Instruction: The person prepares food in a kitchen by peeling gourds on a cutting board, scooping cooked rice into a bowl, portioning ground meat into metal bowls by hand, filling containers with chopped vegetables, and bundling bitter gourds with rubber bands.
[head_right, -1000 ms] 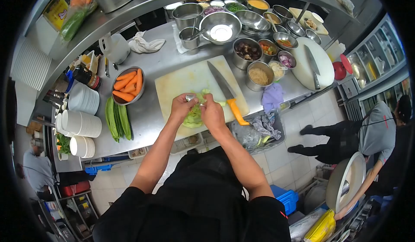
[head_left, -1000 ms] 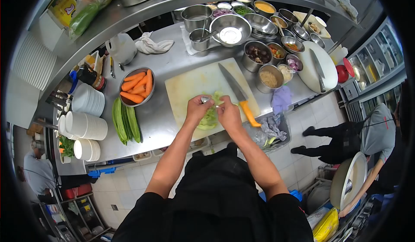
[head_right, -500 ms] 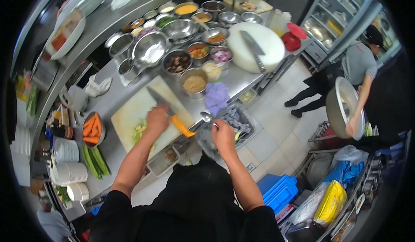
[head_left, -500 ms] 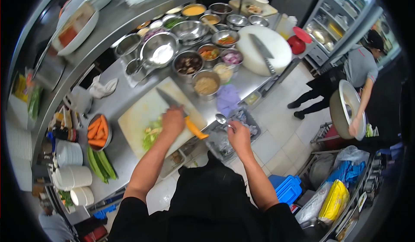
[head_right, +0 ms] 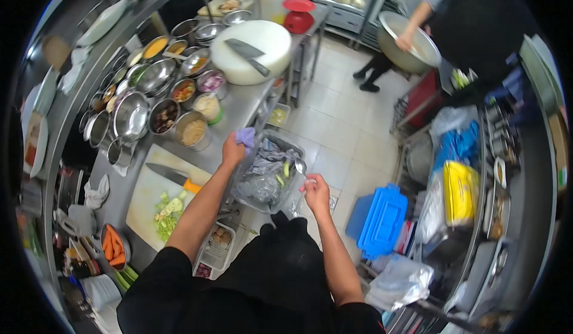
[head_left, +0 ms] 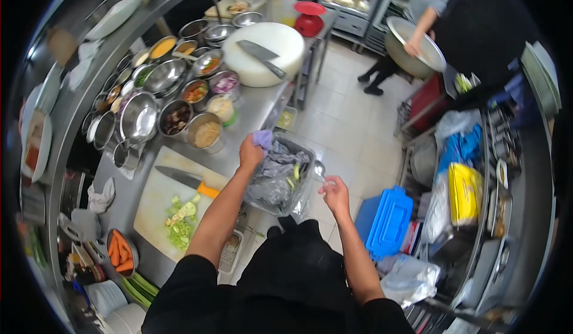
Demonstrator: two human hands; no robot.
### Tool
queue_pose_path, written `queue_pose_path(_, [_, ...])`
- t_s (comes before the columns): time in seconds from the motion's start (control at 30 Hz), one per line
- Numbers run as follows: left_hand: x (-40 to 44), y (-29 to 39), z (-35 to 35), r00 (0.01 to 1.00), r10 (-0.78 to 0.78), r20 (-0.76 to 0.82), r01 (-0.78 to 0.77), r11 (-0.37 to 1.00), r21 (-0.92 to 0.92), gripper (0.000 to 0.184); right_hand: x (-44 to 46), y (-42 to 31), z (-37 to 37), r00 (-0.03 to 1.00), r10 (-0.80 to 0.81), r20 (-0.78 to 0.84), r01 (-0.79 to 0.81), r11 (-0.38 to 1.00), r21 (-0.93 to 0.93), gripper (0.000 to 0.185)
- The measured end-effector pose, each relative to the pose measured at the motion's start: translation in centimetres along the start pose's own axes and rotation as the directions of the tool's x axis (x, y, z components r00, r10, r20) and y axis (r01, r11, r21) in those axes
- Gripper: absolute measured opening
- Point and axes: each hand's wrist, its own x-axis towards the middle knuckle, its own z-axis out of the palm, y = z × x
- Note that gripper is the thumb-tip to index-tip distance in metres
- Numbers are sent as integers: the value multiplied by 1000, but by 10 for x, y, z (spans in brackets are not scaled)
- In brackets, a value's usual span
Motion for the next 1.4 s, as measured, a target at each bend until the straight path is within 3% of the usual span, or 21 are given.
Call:
queue_pose_path(0.03, [-12,15,8,993,-24,118,64,936,-347,26,1,-5,-4,999,43,11,-44,998,37,18])
queue_pose_path(0.1, [-37,54,23,939,21,343,292,474,-831,25,11,-26,-13,993,108,51,-113,987,112,18])
queue_pose_path(0.17, [-68,101,39,850,167,500,436,308,-845,29,27,-38,-18,990,86,109,-99,988,118,19])
queue_pose_path(0.33, [-66,170,145,944,231,237,44,622,-782,33,54,-58,-65,996,-95,2,94,988,120,16])
queue_pose_path(0.43, [-54,219,207,950,308,60,-235,825,-514,32,89,-22,-134,996,-65,-60,56,987,-148,13])
queue_pose_path(0.53, [-27,280,261,910,317,-266,-400,838,-370,25,76,-53,-222,995,51,-80,-58,995,-78,9])
queue_pose_path(0.6, [6,296,293,928,334,-164,-372,843,-389,27,76,-57,-284,989,66,-131,-68,998,-9,9])
queue_pose_path(0.7, [-7,348,318,889,410,205,-287,846,-449,34,84,-50,-359,961,32,-274,-7,996,90,10])
queue_pose_path(0.73, [-16,358,333,859,401,317,-156,796,-585,35,89,-48,-377,944,18,-329,22,993,118,10])
queue_pose_path(0.77, [-41,391,328,799,266,540,199,730,-653,36,93,-45,-395,922,5,-387,54,989,141,10])
queue_pose_path(0.87, [-76,419,390,698,389,601,307,596,-742,36,107,-31,-429,896,-36,-443,109,984,140,12])
queue_pose_path(0.97, [-106,480,432,620,571,538,77,638,-766,43,114,-46,-451,937,63,-343,-37,996,81,14])
queue_pose_path(1.07, [-65,493,494,697,606,383,-108,617,-780,45,120,-41,-497,884,-146,-444,32,967,-254,11])
queue_pose_path(1.13, [-18,494,525,735,615,285,-292,667,-686,48,118,-77,-555,888,87,-452,-154,982,-113,10])
queue_pose_path(1.2, [57,450,578,671,585,457,-254,760,-599,47,130,-112,-623,746,-1,-666,-105,987,-119,8])
queue_pose_path(1.23, [78,436,585,645,616,453,-292,746,-599,45,133,-133,-661,611,-296,-734,-41,914,-403,10])
queue_pose_path(1.27, [99,422,592,615,650,446,-331,726,-603,44,140,-150,-701,513,-261,-818,-43,944,-328,11])
queue_pose_path(1.3, [124,399,602,591,554,587,-315,828,-463,39,148,-165,-742,347,-449,-824,-153,839,-522,12])
queue_pose_path(1.33, [141,383,600,501,566,655,-510,804,-304,38,154,-180,-784,232,-442,-867,-416,761,-499,13])
queue_pose_path(1.37, [134,381,585,583,389,713,-158,916,-370,38,163,-175,-836,128,-482,-867,-397,776,-490,15])
queue_pose_path(1.4, [175,301,614,552,394,735,-341,911,-232,34,170,-168,-886,4,-436,-900,-447,804,-392,15])
